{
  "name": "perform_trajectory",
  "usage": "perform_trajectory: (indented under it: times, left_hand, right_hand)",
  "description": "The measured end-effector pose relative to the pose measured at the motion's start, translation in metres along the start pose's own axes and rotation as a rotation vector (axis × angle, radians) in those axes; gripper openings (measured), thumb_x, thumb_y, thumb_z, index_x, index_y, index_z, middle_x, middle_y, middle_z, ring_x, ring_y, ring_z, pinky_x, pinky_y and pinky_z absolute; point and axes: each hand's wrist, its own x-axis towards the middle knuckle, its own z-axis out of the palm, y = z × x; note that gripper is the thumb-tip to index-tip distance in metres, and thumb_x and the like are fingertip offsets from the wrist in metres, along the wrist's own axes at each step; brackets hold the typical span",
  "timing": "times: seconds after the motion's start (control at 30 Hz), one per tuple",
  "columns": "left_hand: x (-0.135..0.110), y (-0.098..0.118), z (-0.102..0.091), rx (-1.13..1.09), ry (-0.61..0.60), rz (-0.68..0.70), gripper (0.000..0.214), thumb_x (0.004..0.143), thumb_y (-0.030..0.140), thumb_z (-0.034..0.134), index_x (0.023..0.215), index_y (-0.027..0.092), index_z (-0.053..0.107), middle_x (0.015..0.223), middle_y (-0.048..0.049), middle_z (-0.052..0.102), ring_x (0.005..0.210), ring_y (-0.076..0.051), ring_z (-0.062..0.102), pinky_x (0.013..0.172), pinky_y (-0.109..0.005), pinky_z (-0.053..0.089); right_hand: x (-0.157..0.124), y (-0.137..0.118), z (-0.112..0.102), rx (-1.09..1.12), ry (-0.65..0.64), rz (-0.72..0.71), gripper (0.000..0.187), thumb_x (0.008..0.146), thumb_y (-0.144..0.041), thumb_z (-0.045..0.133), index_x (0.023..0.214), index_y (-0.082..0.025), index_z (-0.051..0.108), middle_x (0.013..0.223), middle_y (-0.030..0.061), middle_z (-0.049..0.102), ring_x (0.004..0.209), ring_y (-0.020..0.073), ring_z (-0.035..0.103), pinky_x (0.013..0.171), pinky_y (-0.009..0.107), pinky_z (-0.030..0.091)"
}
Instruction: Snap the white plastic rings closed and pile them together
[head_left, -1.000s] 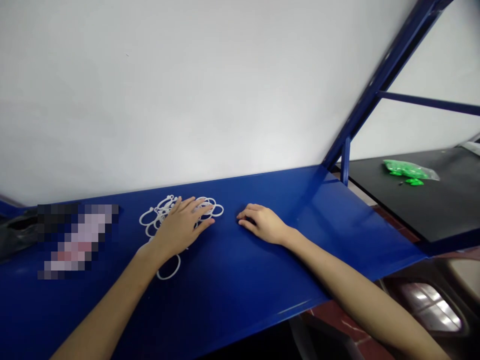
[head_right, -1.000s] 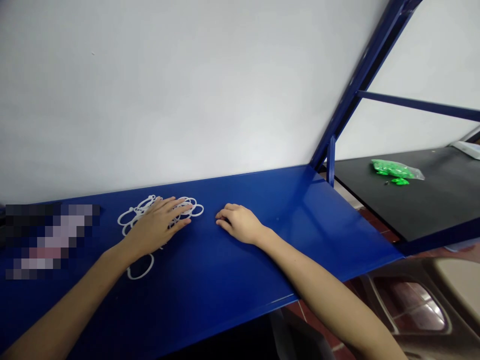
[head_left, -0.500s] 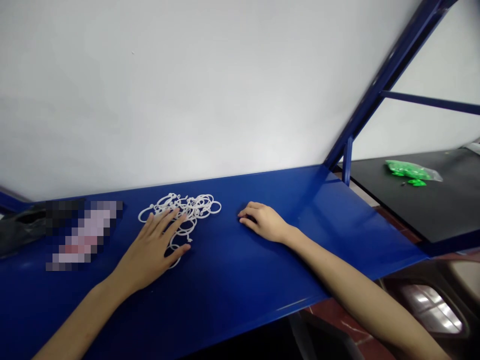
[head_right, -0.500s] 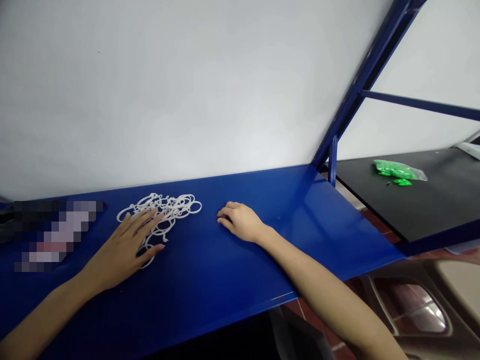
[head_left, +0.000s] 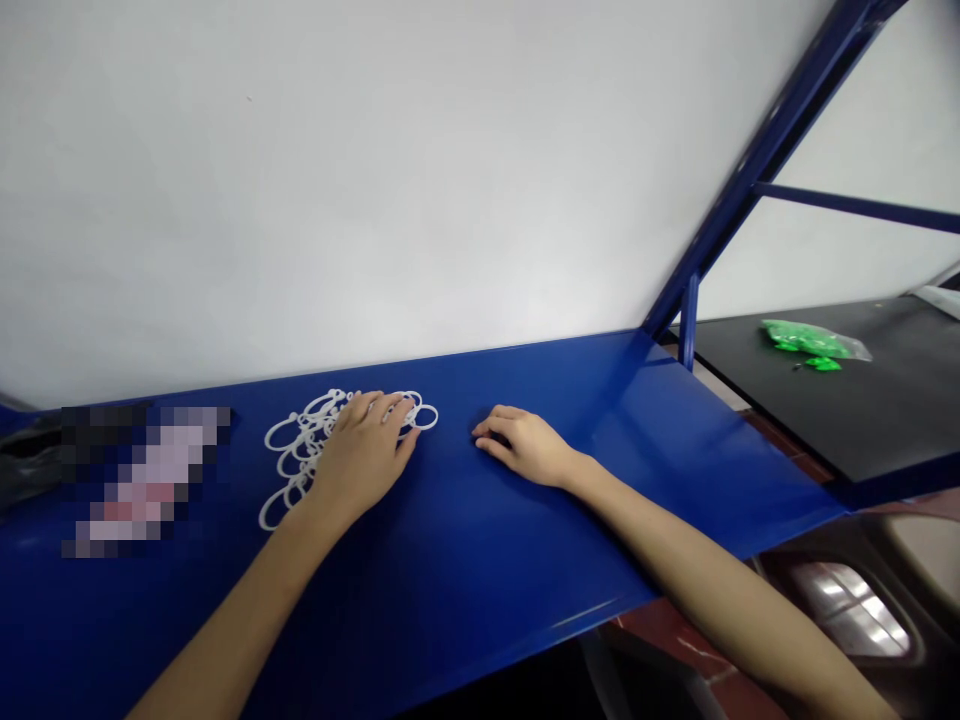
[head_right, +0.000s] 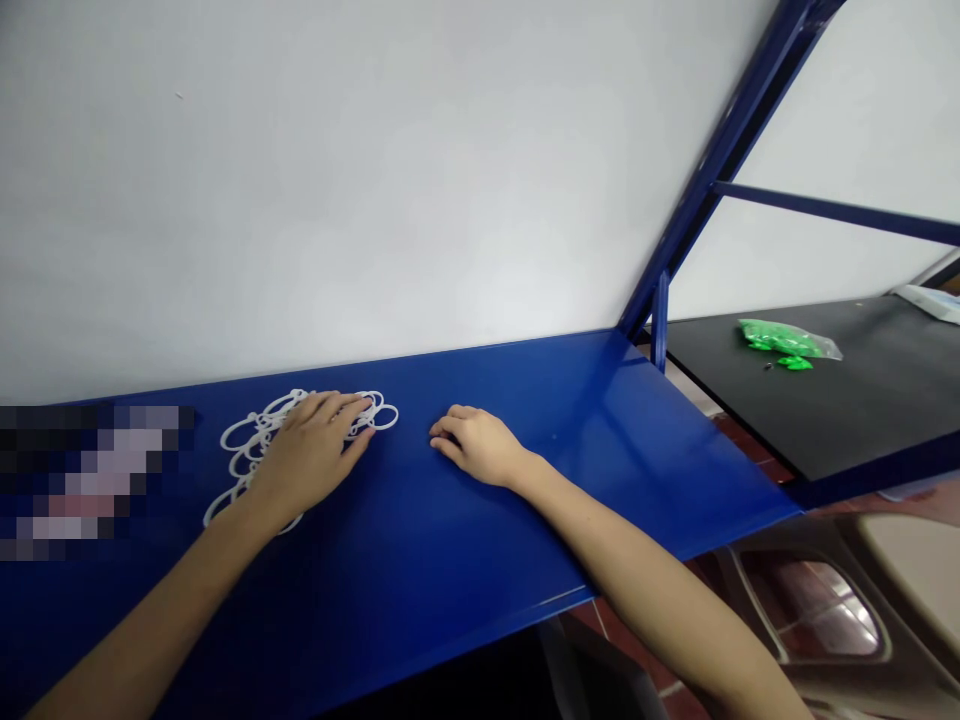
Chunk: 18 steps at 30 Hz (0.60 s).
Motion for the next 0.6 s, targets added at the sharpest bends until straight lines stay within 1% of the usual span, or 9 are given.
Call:
perform_trajectory:
  times: [0.1, 0.23, 0.33, 0.5, 0.6]
  left_hand:
    - [0.002, 0.009, 0.011, 0.045, 0.014, 0.01, 0.034, 0.095, 0.03, 0.045, 0.116, 0.018, 0.069, 0.12, -0.0149, 0.068, 0.122, -0.034, 0.054, 0.111, -0.058, 0.038]
    - [-0.004, 0.01, 0.016, 0.02, 0.062, 0.055, 0.03, 0.096, 0.023, 0.044, 0.108, 0.02, 0.071, 0.115, -0.0111, 0.07, 0.122, -0.032, 0.053, 0.115, -0.057, 0.035]
    - [-0.008, 0.007, 0.012, -0.07, 0.096, 0.069, 0.026, 0.096, 0.022, 0.047, 0.103, 0.022, 0.072, 0.114, -0.0083, 0.071, 0.121, -0.03, 0.053, 0.114, -0.056, 0.037]
    - [-0.009, 0.01, -0.001, -0.192, 0.177, 0.053, 0.02, 0.095, 0.025, 0.053, 0.097, 0.025, 0.073, 0.121, -0.0076, 0.066, 0.12, -0.03, 0.048, 0.106, -0.055, 0.043]
    - [-0.01, 0.018, -0.006, -0.279, 0.181, 0.052, 0.021, 0.095, 0.026, 0.055, 0.094, 0.03, 0.075, 0.12, -0.0065, 0.062, 0.113, -0.028, 0.049, 0.098, -0.051, 0.049]
  right_hand:
    - [0.0, -0.001, 0.0, -0.007, 0.004, -0.003, 0.018, 0.1, -0.024, 0.055, 0.109, -0.017, 0.068, 0.104, 0.0089, 0.068, 0.096, 0.0192, 0.066, 0.089, 0.033, 0.052]
    - [0.0, -0.002, -0.001, -0.017, 0.004, -0.003, 0.018, 0.099, -0.025, 0.055, 0.108, -0.016, 0.069, 0.103, 0.0089, 0.069, 0.095, 0.0197, 0.066, 0.088, 0.033, 0.052]
    - [0.001, -0.002, -0.001, -0.02, 0.003, -0.006, 0.019, 0.1, -0.024, 0.055, 0.109, -0.016, 0.069, 0.103, 0.0087, 0.069, 0.095, 0.0197, 0.066, 0.088, 0.033, 0.052]
    - [0.0, -0.002, 0.0, 0.007, 0.011, 0.0, 0.018, 0.1, -0.024, 0.055, 0.109, -0.017, 0.068, 0.105, 0.0084, 0.069, 0.096, 0.0195, 0.066, 0.089, 0.033, 0.053]
    - [-0.001, -0.005, 0.0, 0.062, 0.034, 0.024, 0.024, 0.099, -0.024, 0.056, 0.122, -0.018, 0.062, 0.107, 0.0079, 0.068, 0.096, 0.0195, 0.066, 0.088, 0.034, 0.053]
